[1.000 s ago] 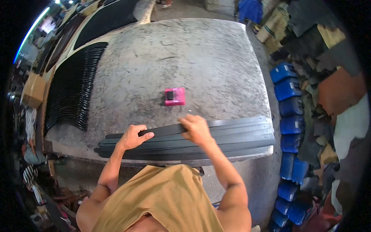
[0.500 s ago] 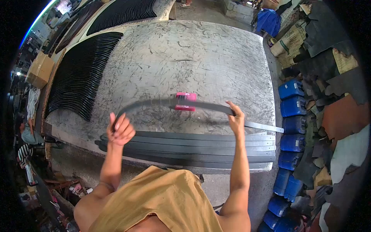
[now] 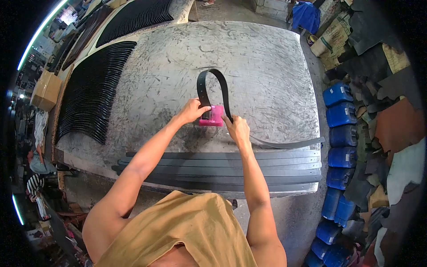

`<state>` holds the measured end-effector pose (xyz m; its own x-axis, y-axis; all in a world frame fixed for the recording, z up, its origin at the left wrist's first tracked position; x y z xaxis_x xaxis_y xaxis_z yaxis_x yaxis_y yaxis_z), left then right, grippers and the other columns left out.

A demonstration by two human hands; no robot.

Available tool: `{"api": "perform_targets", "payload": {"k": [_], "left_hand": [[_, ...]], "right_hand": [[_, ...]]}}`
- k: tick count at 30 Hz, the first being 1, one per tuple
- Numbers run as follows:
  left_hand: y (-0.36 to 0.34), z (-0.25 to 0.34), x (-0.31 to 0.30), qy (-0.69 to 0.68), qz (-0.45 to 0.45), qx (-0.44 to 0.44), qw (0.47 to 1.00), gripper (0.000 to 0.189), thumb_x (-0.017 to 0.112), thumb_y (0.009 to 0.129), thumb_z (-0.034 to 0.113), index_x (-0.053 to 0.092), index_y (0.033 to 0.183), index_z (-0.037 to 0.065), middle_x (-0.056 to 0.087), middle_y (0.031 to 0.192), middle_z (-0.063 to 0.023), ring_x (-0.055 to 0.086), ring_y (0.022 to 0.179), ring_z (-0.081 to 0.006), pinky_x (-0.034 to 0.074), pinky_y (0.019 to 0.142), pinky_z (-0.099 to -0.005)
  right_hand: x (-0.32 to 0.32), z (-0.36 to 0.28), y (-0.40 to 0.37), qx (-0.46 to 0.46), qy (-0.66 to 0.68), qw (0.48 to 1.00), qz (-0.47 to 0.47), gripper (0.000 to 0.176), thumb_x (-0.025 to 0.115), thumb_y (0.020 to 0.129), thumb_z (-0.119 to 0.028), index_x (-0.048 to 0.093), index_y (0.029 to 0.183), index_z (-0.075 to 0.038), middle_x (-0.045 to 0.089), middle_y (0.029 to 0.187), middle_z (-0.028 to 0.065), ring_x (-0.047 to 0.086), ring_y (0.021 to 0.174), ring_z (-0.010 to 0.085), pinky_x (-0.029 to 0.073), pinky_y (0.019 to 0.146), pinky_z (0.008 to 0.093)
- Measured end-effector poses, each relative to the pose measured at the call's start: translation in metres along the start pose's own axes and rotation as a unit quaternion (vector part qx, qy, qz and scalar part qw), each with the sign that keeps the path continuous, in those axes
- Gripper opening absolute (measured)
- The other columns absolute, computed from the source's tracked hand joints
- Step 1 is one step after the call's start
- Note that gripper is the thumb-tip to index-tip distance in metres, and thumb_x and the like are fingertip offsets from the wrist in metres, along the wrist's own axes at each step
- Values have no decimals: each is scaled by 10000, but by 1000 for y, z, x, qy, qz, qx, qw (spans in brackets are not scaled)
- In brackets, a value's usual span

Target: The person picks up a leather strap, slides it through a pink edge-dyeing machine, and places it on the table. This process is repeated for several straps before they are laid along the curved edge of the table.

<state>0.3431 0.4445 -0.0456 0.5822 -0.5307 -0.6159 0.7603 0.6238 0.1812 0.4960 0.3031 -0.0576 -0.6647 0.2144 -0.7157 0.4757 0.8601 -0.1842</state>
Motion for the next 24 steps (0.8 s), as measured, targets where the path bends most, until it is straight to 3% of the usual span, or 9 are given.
{"api": "perform_targets", "payload": {"k": [4,8,13,16,20,21,22,24], "left_hand": [[2,-26,11,34,-10,-33,999,335,736,861,236,598,834,-68,604,659,-143,519,575,-209,437,568,-369],[-2,-40,24,-10,-15,-38,999,300,720,876,225,626,888,-60,627,721,-160,543,596,-222,450,593,-371],[-9,-47,23,35,-20,26,999,202,686,876,153,687,998,-8,665,910,-161,641,835,-291,486,733,-392],[-19,-72,15,70,-49,11,996,199,680,869,144,693,1001,-5,670,933,-157,641,903,-320,492,770,-398],[-18,-56,5,19,-31,-55,998,221,685,881,177,690,1005,-5,678,934,-144,660,874,-290,502,758,-377],[-13,-73,21,36,-40,-48,997,245,691,881,193,682,1013,-13,681,914,-141,667,853,-276,505,745,-372],[-10,-61,26,-23,-21,-27,999,258,695,878,202,675,1011,-18,676,894,-155,664,831,-288,504,737,-372],[-5,-45,31,-2,-26,-22,999,242,687,881,190,673,1001,-19,667,907,-167,659,808,-306,503,724,-373]], "right_hand": [[5,8,-8,17,-8,1000,-16,527,605,889,-520,695,873,0,663,769,257,653,828,443,508,724,490],[15,24,-11,29,-5,999,-16,518,609,890,-506,694,891,6,663,808,274,647,850,454,506,739,497],[20,28,-14,35,7,999,-21,533,608,890,-508,690,879,19,658,814,285,642,858,464,507,744,501],[22,32,-14,42,11,999,-26,538,607,892,-506,688,880,25,656,813,289,642,858,465,506,742,503],[23,30,-10,38,6,999,-28,524,614,887,-499,692,890,18,654,814,293,640,860,467,505,742,504],[24,30,-10,42,-3,999,-29,518,617,885,-497,694,892,15,653,815,294,640,861,467,505,742,505],[26,31,-10,40,-4,999,-30,518,617,885,-497,694,892,15,653,815,294,640,861,467,505,742,505],[25,33,-10,39,8,999,-18,510,620,883,-491,694,892,14,652,811,292,639,861,468,505,743,504]]}}
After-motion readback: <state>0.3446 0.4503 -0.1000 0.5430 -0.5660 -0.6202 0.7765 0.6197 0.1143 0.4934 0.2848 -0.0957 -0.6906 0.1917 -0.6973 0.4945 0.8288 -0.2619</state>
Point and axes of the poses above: each hand's wrist, its own y-axis towards the middle knuckle, its own x-axis out of the palm, z = x × y, the point moved 6 cm from there along y, towards the middle knuckle
